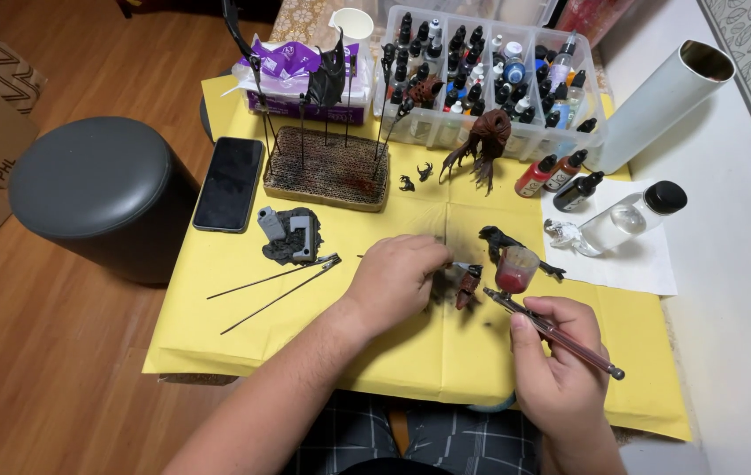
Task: Airbrushing a small model component with red paint while rotating it for even coverage.
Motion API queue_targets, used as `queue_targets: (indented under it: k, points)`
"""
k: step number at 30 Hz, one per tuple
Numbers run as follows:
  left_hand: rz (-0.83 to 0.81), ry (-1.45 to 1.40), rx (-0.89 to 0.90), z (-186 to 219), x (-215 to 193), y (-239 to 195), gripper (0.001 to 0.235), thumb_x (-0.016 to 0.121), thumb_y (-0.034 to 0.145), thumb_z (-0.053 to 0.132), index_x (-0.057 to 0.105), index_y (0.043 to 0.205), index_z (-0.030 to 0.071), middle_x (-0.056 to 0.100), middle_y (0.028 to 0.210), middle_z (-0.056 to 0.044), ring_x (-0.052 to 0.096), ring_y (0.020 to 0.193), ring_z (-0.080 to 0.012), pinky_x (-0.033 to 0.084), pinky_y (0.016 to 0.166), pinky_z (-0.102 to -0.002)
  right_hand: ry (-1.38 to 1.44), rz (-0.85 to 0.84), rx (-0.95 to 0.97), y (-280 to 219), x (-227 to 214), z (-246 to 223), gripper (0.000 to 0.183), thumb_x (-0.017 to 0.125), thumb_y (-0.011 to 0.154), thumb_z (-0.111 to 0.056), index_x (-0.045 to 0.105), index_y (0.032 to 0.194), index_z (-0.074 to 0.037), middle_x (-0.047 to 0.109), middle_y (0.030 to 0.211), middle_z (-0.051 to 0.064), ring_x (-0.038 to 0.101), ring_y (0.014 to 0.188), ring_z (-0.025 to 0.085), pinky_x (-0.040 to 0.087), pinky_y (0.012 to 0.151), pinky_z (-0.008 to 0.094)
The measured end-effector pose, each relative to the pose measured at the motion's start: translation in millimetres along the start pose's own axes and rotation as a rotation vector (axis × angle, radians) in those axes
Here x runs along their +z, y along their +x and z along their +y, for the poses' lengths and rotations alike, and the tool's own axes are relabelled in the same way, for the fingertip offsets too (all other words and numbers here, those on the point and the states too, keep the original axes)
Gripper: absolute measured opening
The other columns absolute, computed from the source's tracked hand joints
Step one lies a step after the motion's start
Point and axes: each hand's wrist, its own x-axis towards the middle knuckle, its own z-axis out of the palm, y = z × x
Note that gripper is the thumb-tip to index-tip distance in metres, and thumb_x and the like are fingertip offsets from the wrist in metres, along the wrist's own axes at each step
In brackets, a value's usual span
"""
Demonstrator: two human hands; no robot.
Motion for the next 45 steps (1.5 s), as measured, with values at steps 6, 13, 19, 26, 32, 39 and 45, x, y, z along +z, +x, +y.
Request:
queue_targets:
  k: [6,13,19,26,32,39,45]
  points:
    - [-0.007,-0.005,-0.021,1.9,-0.9,-0.6,0.023,0.053,0.071,0.004,0.065,0.088,0.013,0.068,0.083,-0.006,0.063,0.081,-0.0346,0.047,0.065,-0.048,-0.025,0.0,-0.005,-1.4,-0.1,1.8,0.02,0.068,0.096,-0.011,0.065,0.113,-0.002,0.069,0.091,0.006,0.066,0.075,0.012,0.051,0.072,0.025]
    - [0.019,-0.003,-0.007,1.0,-1.2,0.2,0.023,0.054,0.072,0.004,0.067,0.089,0.012,0.069,0.084,-0.005,0.064,0.08,-0.0341,0.048,0.065,-0.047,0.047,-0.006,0.0,-1.7,0.4,-0.4,0.017,0.066,0.097,-0.008,0.063,0.113,0.0,0.066,0.075,0.006,0.064,0.067,0.012,0.05,0.069,0.025]
    - [0.001,0.034,-0.04,0.4,-2.7,0.7,0.025,0.056,0.074,0.006,0.069,0.093,0.013,0.07,0.086,-0.005,0.065,0.082,-0.0335,0.049,0.067,-0.047,0.258,0.02,-0.01,-6.0,0.4,19.0,0.028,0.058,0.099,-0.002,0.055,0.126,0.005,0.06,0.074,0.007,0.06,0.071,0.013,0.05,0.078,0.026]
    - [0.113,0.128,0.025,-3.2,5.9,-4.5,0.025,0.057,0.073,0.003,0.068,0.094,0.012,0.067,0.083,-0.005,0.061,0.075,-0.0338,0.046,0.062,-0.047,0.242,0.049,0.022,-13.2,2.2,36.6,0.024,0.058,0.1,-0.001,0.056,0.123,0.004,0.059,0.072,0.009,0.058,0.07,0.014,0.049,0.075,0.026]
    - [0.174,0.24,0.059,-3.9,11.2,-6.8,0.022,0.057,0.061,0.0,0.058,0.08,0.011,0.059,0.074,-0.007,0.056,0.066,-0.0341,0.042,0.053,-0.047,0.267,0.068,0.026,-15.0,8.8,48.1,0.022,0.058,0.101,-0.002,0.056,0.122,0.003,0.059,0.074,0.01,0.058,0.069,0.014,0.049,0.073,0.026]
    - [0.163,0.284,-0.004,-7.1,15.3,-8.9,0.021,0.056,0.06,-0.004,0.056,0.077,0.009,0.057,0.072,-0.007,0.055,0.063,-0.0327,0.044,0.049,-0.047,0.351,0.144,-0.025,-18.4,23.6,85.0,0.02,0.053,0.104,-0.003,0.05,0.123,0.005,0.056,0.073,0.014,0.058,0.066,0.017,0.05,0.072,0.028]
    - [0.269,0.136,-0.1,-0.7,-8.4,-2.1,0.022,0.056,0.076,0.002,0.062,0.095,0.01,0.06,0.081,-0.008,0.057,0.072,-0.0328,0.045,0.053,-0.046,0.385,0.174,-0.004,-20.2,26.4,86.5,0.017,0.051,0.106,0.004,0.048,0.123,0.006,0.054,0.075,0.017,0.058,0.065,0.02,0.049,0.07,0.028]
